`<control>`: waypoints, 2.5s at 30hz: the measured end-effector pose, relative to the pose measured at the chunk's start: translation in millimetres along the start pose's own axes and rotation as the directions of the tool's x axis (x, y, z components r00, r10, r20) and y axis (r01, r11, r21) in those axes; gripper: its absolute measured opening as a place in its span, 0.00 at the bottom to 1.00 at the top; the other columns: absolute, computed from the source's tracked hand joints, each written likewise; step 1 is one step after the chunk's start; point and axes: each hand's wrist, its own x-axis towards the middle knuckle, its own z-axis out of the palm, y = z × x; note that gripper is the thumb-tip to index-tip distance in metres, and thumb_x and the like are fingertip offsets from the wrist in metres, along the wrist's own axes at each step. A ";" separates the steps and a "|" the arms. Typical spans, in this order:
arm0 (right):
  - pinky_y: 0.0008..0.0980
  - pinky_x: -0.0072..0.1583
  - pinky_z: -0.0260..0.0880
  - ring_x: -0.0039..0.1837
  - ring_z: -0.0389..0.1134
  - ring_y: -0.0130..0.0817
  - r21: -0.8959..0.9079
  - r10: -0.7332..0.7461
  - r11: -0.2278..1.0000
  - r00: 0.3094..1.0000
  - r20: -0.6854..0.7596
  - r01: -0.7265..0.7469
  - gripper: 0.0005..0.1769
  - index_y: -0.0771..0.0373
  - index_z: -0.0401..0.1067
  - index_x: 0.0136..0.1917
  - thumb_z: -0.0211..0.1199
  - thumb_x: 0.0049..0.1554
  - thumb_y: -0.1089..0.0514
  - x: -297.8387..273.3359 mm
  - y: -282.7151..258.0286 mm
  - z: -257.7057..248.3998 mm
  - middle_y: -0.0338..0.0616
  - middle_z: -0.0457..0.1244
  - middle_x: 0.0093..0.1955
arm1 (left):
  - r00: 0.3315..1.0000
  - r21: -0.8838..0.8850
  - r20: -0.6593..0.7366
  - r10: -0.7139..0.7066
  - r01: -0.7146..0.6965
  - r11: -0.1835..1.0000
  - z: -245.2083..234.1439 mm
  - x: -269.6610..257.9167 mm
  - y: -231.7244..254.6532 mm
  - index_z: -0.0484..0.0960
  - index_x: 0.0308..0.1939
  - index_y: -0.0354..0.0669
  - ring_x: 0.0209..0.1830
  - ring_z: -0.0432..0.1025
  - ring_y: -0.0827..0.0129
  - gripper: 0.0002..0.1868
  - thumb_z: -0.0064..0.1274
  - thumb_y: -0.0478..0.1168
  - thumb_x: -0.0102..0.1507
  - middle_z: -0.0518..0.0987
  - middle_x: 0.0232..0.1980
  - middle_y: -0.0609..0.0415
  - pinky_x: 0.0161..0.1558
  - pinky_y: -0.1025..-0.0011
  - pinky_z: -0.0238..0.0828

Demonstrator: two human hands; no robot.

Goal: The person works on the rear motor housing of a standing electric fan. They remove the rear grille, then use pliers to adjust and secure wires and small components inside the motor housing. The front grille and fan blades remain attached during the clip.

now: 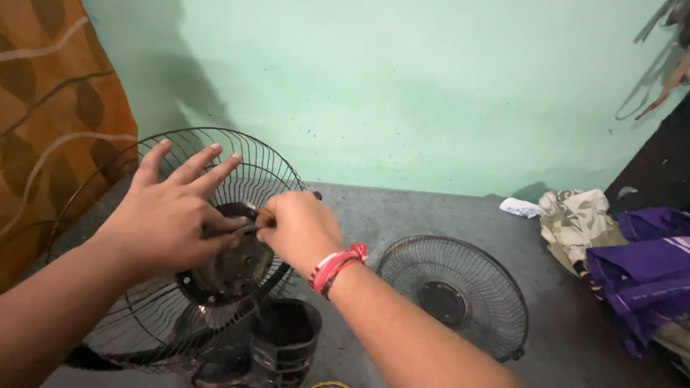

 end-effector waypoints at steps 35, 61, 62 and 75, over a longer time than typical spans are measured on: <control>0.29 0.36 0.67 0.32 0.67 0.27 0.450 0.215 0.858 0.969 0.121 -0.247 0.14 0.66 0.77 0.32 0.76 0.40 0.54 23.0 42.1 40.4 0.41 0.68 0.30 | 0.983 0.032 0.057 -0.175 0.173 0.984 -6.5 1.6 17.3 0.92 0.38 0.81 0.81 0.41 0.69 0.23 0.51 0.75 0.48 0.54 0.79 0.61 0.75 0.44 0.24; 0.51 0.58 0.64 0.57 0.66 0.51 -0.321 0.209 0.937 0.957 0.201 -0.137 0.21 0.63 0.76 0.48 0.60 0.55 0.43 -287.2 186.3 83.3 0.53 0.66 0.51 | 0.848 -0.484 0.455 -0.272 0.492 0.724 63.6 -158.5 313.3 0.82 0.46 0.54 0.41 0.77 0.53 0.22 0.64 0.50 0.49 0.79 0.45 0.58 0.38 0.57 0.75; 0.50 0.57 0.64 0.57 0.66 0.49 -0.316 0.133 0.945 0.981 0.143 -0.082 0.18 0.63 0.76 0.47 0.63 0.52 0.47 -293.8 187.8 85.7 0.50 0.66 0.49 | 0.808 -0.430 0.472 -0.353 0.560 0.708 74.2 -172.5 310.2 0.83 0.48 0.55 0.44 0.77 0.54 0.22 0.62 0.51 0.50 0.79 0.49 0.57 0.42 0.57 0.76; 0.50 0.59 0.65 0.59 0.67 0.46 0.196 -0.354 0.935 0.818 0.453 0.296 0.07 0.57 0.76 0.42 0.62 0.53 0.53 -278.7 115.8 123.5 0.44 0.67 0.50 | 0.782 -0.299 0.565 -0.263 0.491 0.818 90.5 -261.5 280.4 0.81 0.54 0.58 0.67 0.66 0.58 0.36 0.67 0.62 0.43 0.73 0.65 0.59 0.63 0.52 0.64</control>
